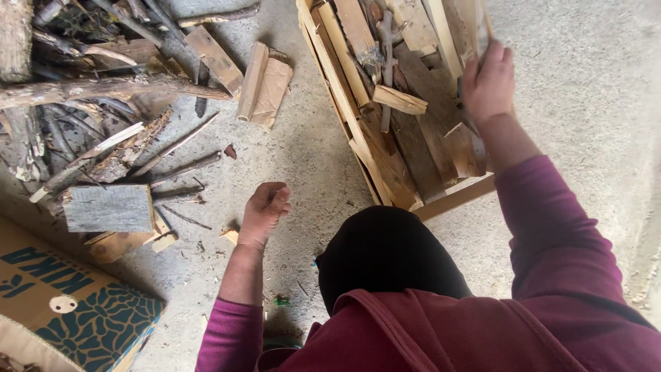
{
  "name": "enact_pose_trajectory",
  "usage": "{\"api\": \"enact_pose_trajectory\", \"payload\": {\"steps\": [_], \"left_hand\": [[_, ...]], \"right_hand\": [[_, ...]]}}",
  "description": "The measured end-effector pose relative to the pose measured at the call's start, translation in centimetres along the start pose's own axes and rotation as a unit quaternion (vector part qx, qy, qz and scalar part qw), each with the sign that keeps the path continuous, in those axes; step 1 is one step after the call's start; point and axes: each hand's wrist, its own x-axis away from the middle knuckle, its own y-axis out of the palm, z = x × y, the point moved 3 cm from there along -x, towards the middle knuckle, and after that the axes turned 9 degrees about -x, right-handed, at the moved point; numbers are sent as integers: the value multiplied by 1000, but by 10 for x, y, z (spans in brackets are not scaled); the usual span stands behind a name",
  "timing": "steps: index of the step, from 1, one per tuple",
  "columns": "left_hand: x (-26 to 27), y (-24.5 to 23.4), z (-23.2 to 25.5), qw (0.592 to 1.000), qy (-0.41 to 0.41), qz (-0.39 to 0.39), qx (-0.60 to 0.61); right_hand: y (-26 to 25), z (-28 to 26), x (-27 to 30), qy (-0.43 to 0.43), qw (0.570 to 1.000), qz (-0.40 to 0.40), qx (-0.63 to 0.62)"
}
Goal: The person kneels on a concrete floor and sorts pieces of wood. They place wood scraps into a wooden crate, then pick up sticks one at a time from a pile on the floor and arrange them inside a cardboard box.
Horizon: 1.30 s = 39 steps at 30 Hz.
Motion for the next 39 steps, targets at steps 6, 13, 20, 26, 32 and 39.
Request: {"api": "enact_pose_trajectory", "payload": {"steps": [6,13,20,26,32,39], "left_hand": [[-1,5,16,999,9,-25,-18],[-15,-21,-20,995,50,78,-45],[20,-91,-123,787,-2,576,-222],[41,-117,-193,715,-207,661,-94],[29,-132,-170,768,-147,622,-40],[-14,-222,-165,740,-137,655,71]], "right_hand": [[27,-8,-34,80,996,-40,14],[37,-45,-58,-60,995,38,67],[32,-164,-21,-263,944,-61,-190],[41,-281,14,-329,876,-197,-291],[37,-423,64,-407,788,-410,-214],[36,-503,140,-487,654,-578,-37]]}}
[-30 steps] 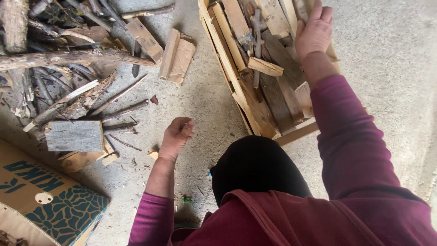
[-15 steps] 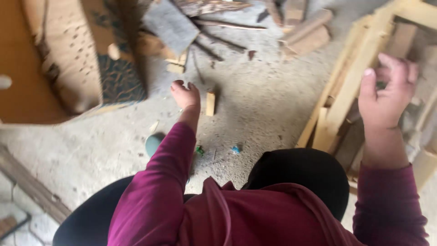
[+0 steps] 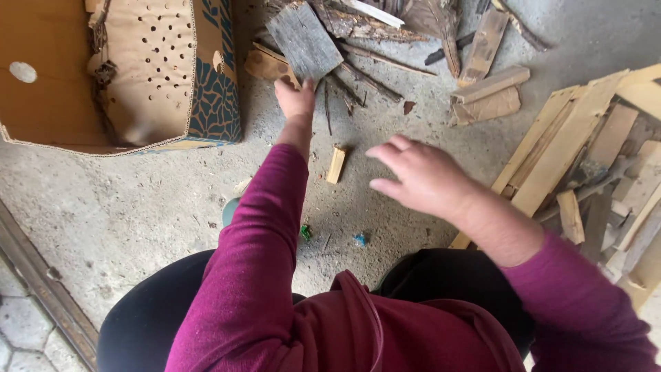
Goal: The person kneels on a concrete floor and sorts pieces of wood. They place wood scraps into a wooden crate, then pick up sticks one at a time from a pile on the floor and arrange them inside a cardboard box.
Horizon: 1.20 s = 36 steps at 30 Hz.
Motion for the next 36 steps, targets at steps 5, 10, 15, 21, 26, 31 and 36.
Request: {"api": "enact_pose_trajectory", "payload": {"steps": [5,10,15,21,26,31,36], "left_hand": [[-44,29,1,983,-132,-81,95],[-59,64,-8,895,-218,-154,358],[-51,84,-16,813,-287,-345,372],[10,57,20,792,-249,-423,363],[103,5,85,754,-130,-511,391],[175,-5,140,683,-2,-620,386],[247,-42,195,642,170,-702,259]], "right_hand": [[30,12,-1,49,997,-65,-11],[31,25,-7,83,992,-67,-65],[34,43,-12,84,990,-31,-106],[43,90,-16,113,969,16,-220],[15,139,3,186,873,288,-346],[15,189,53,59,761,405,-504],[14,191,177,129,694,452,-546]]}}
